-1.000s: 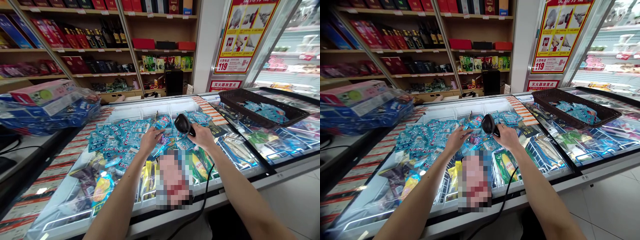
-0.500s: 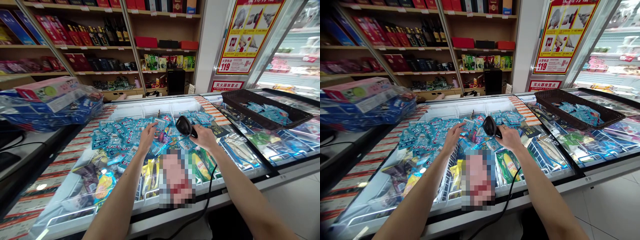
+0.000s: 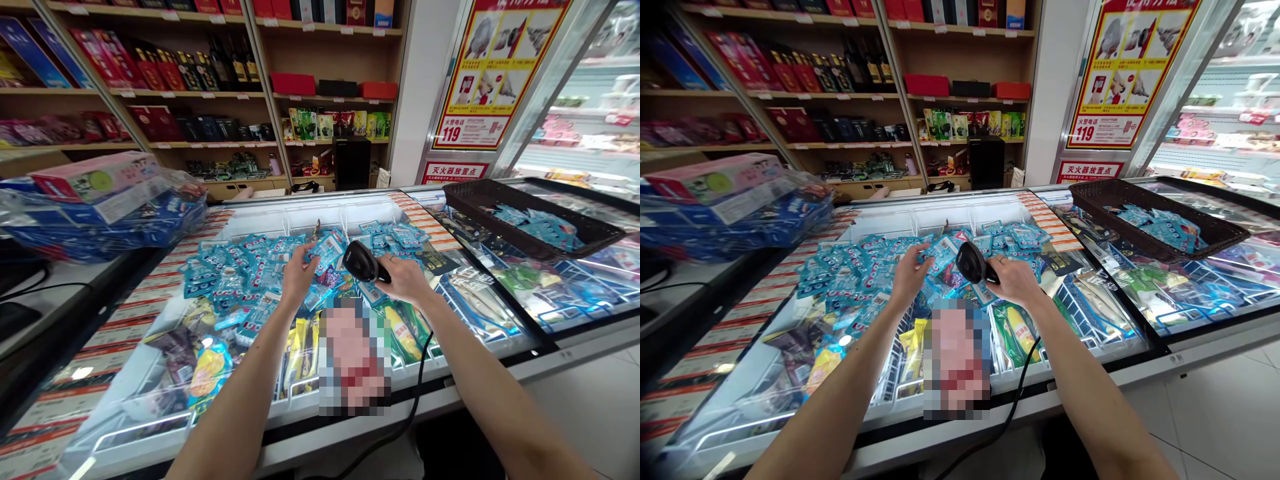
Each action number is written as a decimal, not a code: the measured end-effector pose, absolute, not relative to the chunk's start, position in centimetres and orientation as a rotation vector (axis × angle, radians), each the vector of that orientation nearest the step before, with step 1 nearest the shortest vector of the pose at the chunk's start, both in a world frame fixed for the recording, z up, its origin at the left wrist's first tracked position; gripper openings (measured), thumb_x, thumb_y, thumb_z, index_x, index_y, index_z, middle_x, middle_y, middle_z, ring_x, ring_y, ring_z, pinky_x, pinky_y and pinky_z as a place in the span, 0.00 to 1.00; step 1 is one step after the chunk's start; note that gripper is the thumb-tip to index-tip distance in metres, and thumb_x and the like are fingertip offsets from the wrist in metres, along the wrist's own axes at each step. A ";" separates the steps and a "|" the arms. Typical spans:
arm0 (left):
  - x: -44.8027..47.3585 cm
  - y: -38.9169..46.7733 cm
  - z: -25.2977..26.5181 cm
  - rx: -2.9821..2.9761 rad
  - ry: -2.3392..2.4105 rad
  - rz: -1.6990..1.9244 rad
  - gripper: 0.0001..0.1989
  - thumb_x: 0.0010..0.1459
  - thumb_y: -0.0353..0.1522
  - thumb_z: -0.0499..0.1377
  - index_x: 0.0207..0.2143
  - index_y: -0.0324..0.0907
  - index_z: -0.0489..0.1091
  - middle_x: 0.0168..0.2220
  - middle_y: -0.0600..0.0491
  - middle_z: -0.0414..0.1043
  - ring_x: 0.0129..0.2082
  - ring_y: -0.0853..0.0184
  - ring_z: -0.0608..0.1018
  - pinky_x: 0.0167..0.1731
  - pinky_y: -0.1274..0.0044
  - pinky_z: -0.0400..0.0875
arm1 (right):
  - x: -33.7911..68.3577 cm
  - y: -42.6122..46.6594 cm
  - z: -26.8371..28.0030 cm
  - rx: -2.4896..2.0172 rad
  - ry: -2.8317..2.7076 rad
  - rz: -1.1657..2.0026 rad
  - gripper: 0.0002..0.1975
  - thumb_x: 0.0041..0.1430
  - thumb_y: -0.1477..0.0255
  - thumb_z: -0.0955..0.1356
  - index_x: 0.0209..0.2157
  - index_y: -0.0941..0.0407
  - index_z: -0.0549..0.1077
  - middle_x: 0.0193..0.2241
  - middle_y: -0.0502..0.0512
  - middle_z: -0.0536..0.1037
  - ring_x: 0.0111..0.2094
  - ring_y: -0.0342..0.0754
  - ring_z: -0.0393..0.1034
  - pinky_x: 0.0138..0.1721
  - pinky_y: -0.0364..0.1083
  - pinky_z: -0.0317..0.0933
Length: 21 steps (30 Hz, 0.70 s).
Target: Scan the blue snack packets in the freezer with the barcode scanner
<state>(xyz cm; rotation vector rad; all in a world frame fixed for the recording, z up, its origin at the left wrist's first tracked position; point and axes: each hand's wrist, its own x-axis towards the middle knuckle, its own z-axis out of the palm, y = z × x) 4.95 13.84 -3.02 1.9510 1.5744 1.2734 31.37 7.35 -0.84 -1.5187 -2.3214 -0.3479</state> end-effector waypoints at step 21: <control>5.2 12.9 -2.5 2.002 1.656 1.292 0.19 0.57 0.40 0.51 0.51 0.48 0.65 0.18 0.60 0.56 0.18 0.73 0.61 0.23 0.79 0.55 | 31.5 7.4 -1.0 -1.342 -2.358 -0.263 0.17 0.55 0.65 0.64 0.46 0.57 0.69 0.39 0.55 0.77 0.35 0.47 0.71 0.31 0.43 0.57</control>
